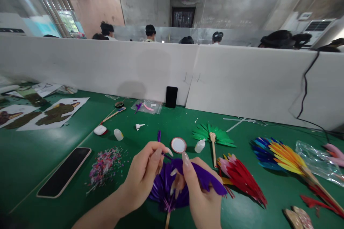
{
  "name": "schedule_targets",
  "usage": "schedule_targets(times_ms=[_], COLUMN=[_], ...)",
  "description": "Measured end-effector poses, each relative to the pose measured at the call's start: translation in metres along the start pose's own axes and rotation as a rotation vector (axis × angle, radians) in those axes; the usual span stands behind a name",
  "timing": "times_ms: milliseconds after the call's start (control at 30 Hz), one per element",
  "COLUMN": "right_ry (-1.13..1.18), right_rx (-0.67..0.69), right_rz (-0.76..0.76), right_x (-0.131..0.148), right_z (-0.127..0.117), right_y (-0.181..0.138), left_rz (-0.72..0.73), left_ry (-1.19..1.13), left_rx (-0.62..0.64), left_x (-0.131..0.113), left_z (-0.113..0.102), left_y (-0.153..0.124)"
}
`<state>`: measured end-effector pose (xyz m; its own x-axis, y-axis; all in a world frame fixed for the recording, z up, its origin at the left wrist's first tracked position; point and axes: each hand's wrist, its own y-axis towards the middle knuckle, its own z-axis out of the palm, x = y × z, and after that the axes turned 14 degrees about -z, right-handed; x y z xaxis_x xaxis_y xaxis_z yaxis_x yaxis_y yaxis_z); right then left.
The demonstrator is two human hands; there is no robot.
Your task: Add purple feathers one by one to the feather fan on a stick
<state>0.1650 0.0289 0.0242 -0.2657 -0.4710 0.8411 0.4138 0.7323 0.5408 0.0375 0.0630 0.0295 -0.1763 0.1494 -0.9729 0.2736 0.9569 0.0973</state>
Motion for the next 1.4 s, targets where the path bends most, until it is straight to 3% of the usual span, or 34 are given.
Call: schedule_targets(times_ms=[167, 333, 667, 1000, 1167, 1400], right_ry=[-0.118, -0.171, -0.206, 0.079, 0.099, 0.068], right_rx=[0.019, 0.007, -0.004, 0.041, 0.106, 0.071], right_rz=[-0.002, -0.049, -0.053, 0.142, 0.135, 0.118], right_x=[0.013, 0.020, 0.017, 0.009, 0.006, 0.011], right_z=[0.004, 0.005, 0.002, -0.002, -0.007, -0.002], right_y=[0.000, 0.002, 0.003, 0.004, 0.006, 0.003], left_rz=[-0.089, -0.236, -0.269, -0.385, -0.386, -0.369], left_ry=[-0.053, -0.253, -0.341, -0.379, -0.353, -0.198], left_rx=[0.015, 0.175, 0.231, 0.351, 0.289, 0.153], left_x=[-0.003, -0.003, -0.005, -0.008, -0.008, -0.008], left_z=[-0.001, -0.005, -0.008, -0.014, -0.012, -0.011], left_y=[0.003, 0.003, 0.004, 0.008, 0.009, 0.004])
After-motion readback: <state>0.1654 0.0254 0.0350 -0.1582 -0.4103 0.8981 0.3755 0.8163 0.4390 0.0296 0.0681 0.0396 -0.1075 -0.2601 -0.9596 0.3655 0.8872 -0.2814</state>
